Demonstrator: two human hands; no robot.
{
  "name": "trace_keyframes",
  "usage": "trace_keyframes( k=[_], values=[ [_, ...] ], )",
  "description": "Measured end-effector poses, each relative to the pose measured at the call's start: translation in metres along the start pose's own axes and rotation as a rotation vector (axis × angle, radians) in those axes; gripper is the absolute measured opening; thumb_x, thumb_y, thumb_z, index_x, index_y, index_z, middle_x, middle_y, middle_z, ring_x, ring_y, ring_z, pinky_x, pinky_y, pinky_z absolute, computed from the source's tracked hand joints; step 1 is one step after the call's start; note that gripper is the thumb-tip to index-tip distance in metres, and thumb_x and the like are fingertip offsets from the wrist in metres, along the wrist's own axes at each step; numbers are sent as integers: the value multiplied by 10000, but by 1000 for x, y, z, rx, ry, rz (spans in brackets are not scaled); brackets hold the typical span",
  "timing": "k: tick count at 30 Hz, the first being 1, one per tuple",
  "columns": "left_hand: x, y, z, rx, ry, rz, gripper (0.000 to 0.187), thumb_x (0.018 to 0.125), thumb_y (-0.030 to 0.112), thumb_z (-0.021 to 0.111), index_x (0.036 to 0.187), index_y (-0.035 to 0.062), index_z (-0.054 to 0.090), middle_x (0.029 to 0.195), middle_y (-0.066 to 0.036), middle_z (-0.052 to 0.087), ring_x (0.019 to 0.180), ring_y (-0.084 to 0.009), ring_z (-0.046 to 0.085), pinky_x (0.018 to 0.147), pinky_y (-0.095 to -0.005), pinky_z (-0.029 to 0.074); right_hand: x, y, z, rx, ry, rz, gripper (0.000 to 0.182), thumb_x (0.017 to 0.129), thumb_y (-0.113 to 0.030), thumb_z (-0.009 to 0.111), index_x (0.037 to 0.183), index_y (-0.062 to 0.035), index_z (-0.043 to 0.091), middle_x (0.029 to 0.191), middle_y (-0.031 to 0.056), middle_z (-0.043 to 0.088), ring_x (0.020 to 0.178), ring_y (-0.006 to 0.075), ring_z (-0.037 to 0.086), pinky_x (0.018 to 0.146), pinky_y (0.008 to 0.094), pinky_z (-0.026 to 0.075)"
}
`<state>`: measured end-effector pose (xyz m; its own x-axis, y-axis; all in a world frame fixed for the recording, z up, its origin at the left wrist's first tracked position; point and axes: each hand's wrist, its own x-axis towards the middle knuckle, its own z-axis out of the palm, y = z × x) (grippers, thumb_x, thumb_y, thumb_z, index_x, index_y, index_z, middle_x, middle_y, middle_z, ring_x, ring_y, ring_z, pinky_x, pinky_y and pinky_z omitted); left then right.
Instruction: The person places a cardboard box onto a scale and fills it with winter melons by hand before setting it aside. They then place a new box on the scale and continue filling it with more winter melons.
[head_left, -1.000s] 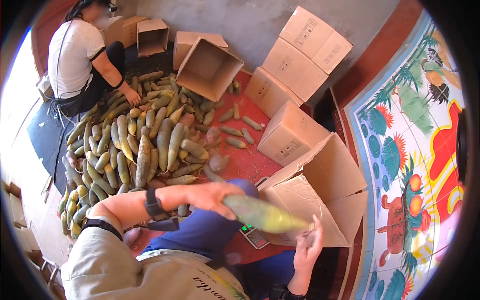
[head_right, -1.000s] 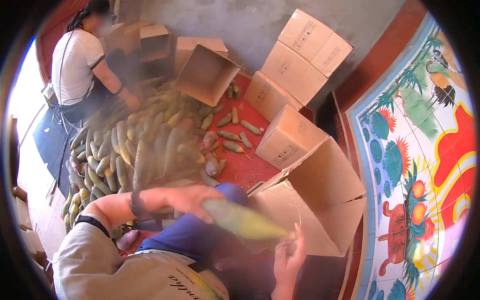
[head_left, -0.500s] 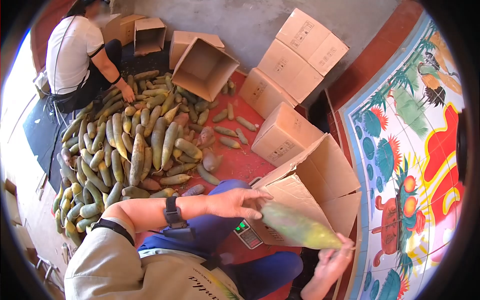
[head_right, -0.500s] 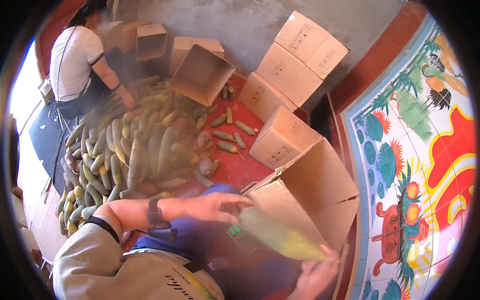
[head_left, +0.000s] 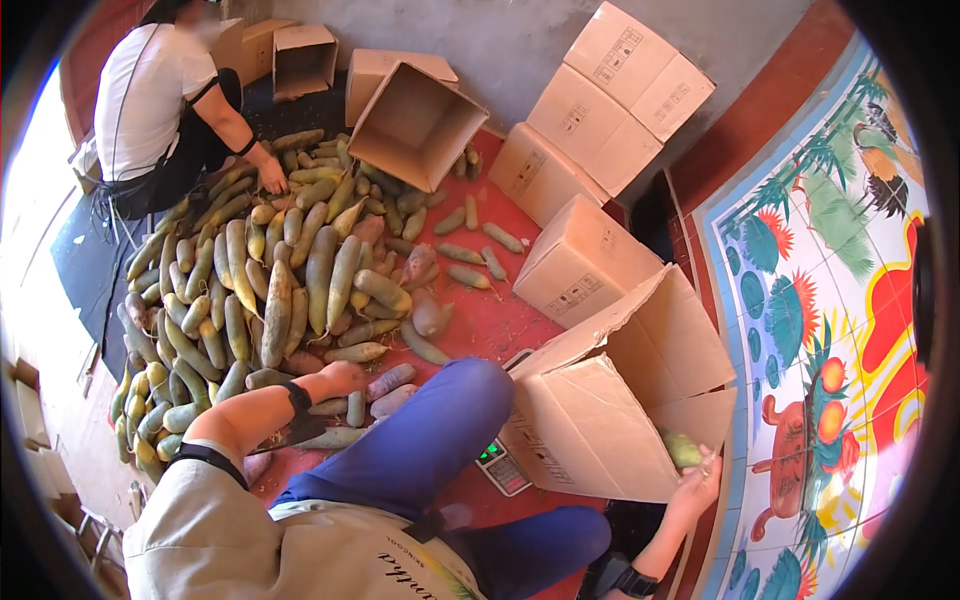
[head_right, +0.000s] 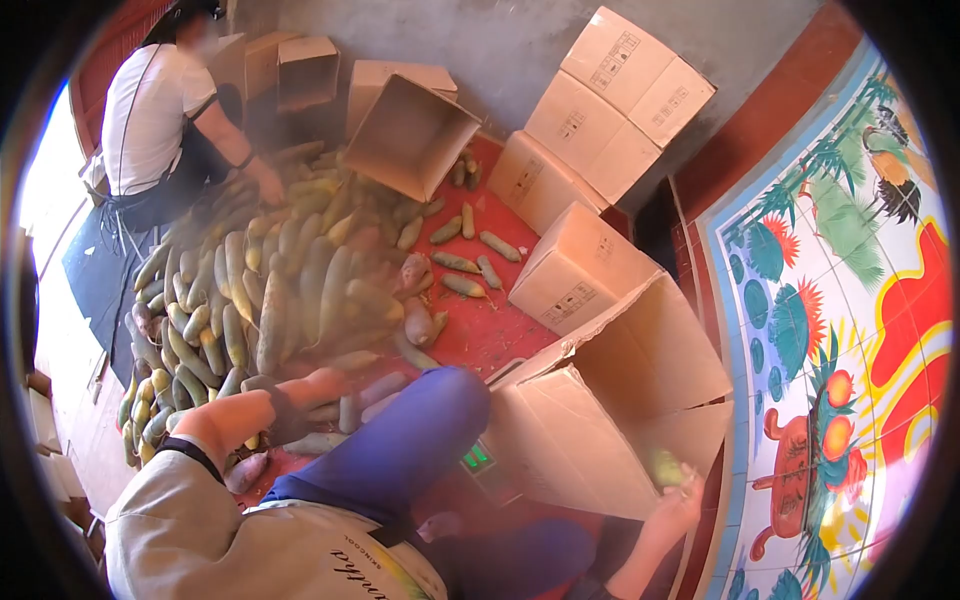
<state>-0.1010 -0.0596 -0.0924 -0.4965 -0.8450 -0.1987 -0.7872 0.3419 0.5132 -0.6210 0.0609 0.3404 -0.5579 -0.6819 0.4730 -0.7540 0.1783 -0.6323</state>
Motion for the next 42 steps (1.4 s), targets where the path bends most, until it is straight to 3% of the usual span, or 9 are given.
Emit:
trace_keyframes(
  k=[4, 10, 13, 15, 17, 20, 26, 34, 42],
  values=[
    [-67, 3, 30, -255, -19, -425, 339, 772, 326, 519, 899, 46, 663, 934, -158, 647, 896, -298, 615, 766, -385, 488, 12, 13, 11, -263, -77, -108, 206, 881, -132, 442, 937, 0, 590, 768, 112, 595, 675, 204, 544, 640, 312, 429],
    [-116, -14, 61, 28, -563, -564, 376, 724, 291, 551, 966, 17, 638, 999, -186, 625, 958, -285, 604, 821, -366, 485, 34, 36, 15, -167, -426, 6, 202, 860, -103, 444, 816, 35, 586, 721, 108, 596, 708, 178, 567, 660, 310, 435],
    [-136, 6, 74, 13, -328, -713, 405, 729, 268, 559, 1039, 10, 590, 1072, -212, 587, 1014, -316, 573, 852, -384, 474, 32, 14, 13, -78, -501, 107, 211, 854, -104, 451, 779, 46, 579, 703, 96, 589, 680, 157, 551, 642, 307, 431],
    [-141, -31, 135, 132, -463, -603, 457, 731, 254, 569, 1113, 8, 525, 1118, -224, 549, 1049, -357, 543, 875, -402, 463, 36, 17, 12, -87, -499, 101, 211, 854, -103, 449, 783, 47, 579, 703, 91, 588, 666, 155, 546, 635, 302, 428],
    [-140, -13, 134, -106, -266, -817, 519, 732, 313, 603, 1140, 13, 492, 1120, -236, 532, 1042, -376, 541, 873, -417, 462, 36, 17, 12, -97, -496, 92, 211, 855, -103, 448, 786, 48, 578, 704, 87, 586, 652, 153, 540, 627, 298, 425],
    [-139, 30, 79, -200, -328, -794, 625, 732, 409, 624, 1191, 28, 437, 1133, -242, 517, 1055, -378, 532, 888, -423, 451, 37, 19, 16, -120, -428, 59, 219, 861, -108, 436, 794, 49, 574, 698, 98, 577, 644, 165, 541, 619, 298, 423],
    [-149, -23, 176, -193, -342, -1005, 796, 705, 482, 651, 1288, 44, 334, 1194, -223, 485, 1106, -379, 497, 922, -421, 425, 33, 29, 19, -281, -245, -160, 242, 882, -144, 421, 834, 34, 578, 733, 134, 589, 677, 219, 560, 637, 339, 427],
    [-151, -25, 153, -167, -576, -811, 755, 686, 491, 645, 1278, 82, 416, 1222, -187, 508, 1129, -292, 511, 921, -385, 436, 26, 52, 16, -312, -267, -9, 262, 884, -186, 437, 873, 28, 588, 806, 153, 614, 752, 247, 577, 711, 351, 437],
    [-145, -43, 200, -276, -236, -755, 691, 610, 481, 694, 1172, 118, 526, 1088, -117, 577, 973, -229, 576, 802, -328, 483, 23, 51, 29, -289, -149, -108, 256, 901, -183, 437, 826, 23, 569, 749, 107, 583, 697, 194, 539, 657, 312, 422]
  ],
)
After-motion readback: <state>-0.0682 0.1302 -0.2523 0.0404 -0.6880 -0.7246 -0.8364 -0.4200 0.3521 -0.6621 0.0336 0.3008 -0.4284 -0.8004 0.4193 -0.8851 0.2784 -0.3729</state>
